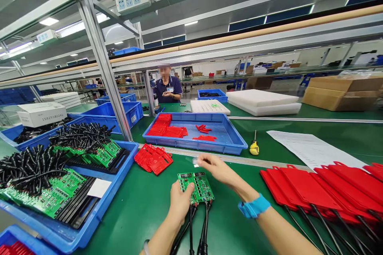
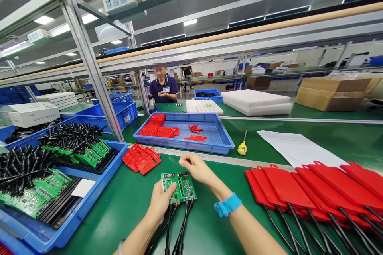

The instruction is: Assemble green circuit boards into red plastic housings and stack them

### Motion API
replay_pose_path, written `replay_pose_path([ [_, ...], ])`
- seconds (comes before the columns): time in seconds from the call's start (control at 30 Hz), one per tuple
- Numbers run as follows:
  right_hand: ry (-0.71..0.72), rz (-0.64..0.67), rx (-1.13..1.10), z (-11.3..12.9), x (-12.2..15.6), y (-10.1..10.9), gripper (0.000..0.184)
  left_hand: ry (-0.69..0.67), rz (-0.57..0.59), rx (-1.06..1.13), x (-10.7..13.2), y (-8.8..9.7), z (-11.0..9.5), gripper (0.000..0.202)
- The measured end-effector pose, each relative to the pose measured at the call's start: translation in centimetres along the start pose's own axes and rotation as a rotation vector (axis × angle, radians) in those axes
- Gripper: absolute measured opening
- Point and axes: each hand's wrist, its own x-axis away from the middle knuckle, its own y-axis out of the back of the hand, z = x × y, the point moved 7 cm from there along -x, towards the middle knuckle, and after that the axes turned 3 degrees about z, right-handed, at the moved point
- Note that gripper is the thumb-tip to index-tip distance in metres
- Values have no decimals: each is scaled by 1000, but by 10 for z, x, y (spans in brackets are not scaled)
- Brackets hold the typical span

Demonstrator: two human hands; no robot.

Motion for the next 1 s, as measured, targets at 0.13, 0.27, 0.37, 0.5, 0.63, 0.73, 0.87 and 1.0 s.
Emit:
replay_pose_path([
  [0.13,-178,-94,114,-47,-24,6,22,45,26,85,-1,-2,1,53],
  [0.27,-265,-133,132,-73,-25,-4,28,58,-8,157,0,1,-2,53],
  [0.37,-255,-148,52,-70,-14,-3,20,53,-18,202,0,3,-5,51],
  [0.5,-239,-47,-146,-46,20,-5,40,50,27,273,3,-2,-9,50],
  [0.63,-312,168,-676,-15,69,-33,60,108,102,376,9,-11,-13,52],
  [0.73,-367,107,-1008,-1,91,-45,52,130,233,501,17,-21,-20,48],
  [0.87,-375,-29,-1132,-1,100,-51,45,61,352,562,24,-24,-34,42],
  [1.0,-375,-69,-1194,-6,107,-57,45,21,392,522,28,-25,-36,42],
])
